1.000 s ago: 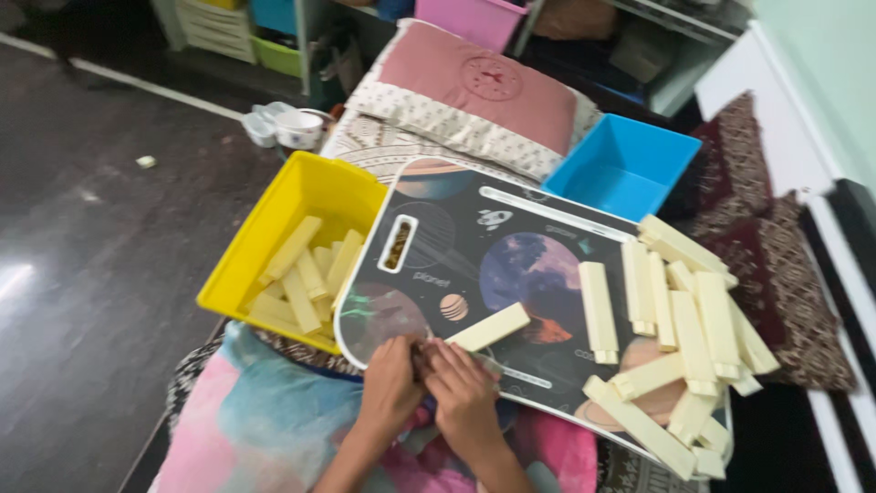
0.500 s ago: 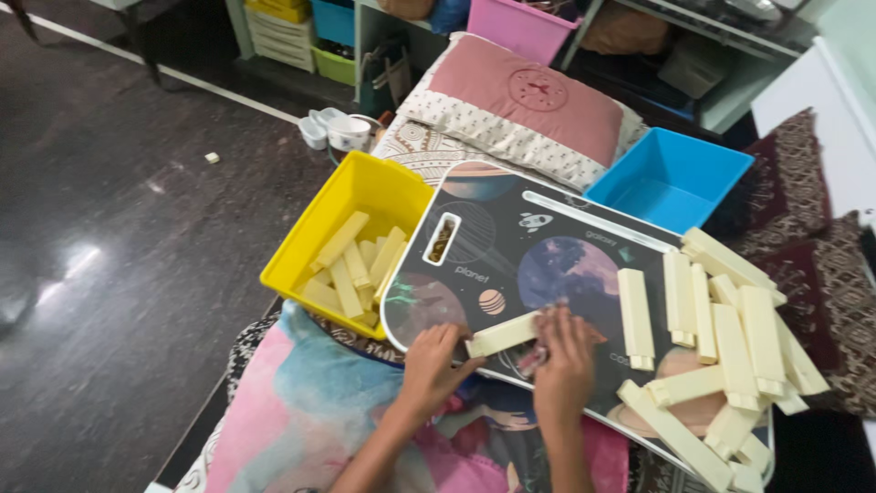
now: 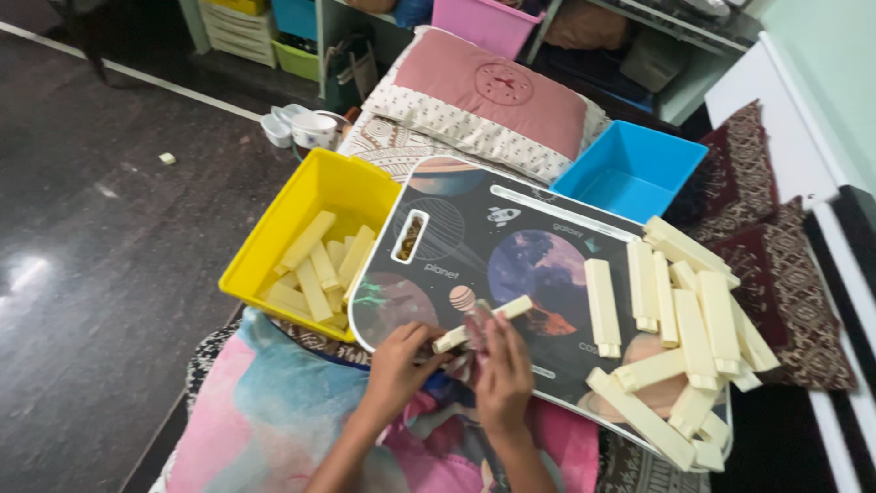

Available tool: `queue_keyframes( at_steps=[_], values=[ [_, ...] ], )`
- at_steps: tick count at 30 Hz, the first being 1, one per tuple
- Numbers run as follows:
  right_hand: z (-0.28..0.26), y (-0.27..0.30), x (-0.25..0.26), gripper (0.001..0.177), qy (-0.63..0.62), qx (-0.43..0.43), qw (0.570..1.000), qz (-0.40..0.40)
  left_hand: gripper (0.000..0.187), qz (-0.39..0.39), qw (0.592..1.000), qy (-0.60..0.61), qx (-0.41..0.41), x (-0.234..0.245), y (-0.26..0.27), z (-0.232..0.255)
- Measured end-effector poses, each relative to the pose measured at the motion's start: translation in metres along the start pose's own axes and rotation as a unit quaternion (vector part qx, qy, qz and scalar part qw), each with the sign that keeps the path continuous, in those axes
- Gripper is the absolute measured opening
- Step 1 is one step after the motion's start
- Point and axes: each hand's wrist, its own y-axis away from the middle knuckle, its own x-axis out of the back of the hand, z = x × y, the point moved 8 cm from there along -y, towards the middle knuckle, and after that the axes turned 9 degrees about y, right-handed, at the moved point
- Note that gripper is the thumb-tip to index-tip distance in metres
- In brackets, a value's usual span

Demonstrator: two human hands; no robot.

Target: The person sits on a bed and sands small rectangular blocks one at a time using a cloth. They pick each block from a tray, rub it with the cloth, and place it into a yellow bin. The process is repeated continuously.

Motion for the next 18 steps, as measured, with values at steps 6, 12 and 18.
queue_keyframes(
  at_steps=[6,12,18],
  values=[
    [-0.045,0.000,-0.021,0.043,0.046,0.151,0.983,-0.088,0.042,0.003,0.998,-0.054,0.013,-0.001,0.001,-0.005],
    [-0.041,-0.005,-0.019,0.047,0.087,0.163,0.976,-0.116,0.035,0.038,0.998,-0.038,0.024,0.000,0.001,-0.003],
    [-0.036,-0.003,-0.020,0.048,0.092,0.154,0.977,-0.114,0.026,0.034,0.998,-0.036,0.044,-0.001,0.001,-0.006]
  ],
)
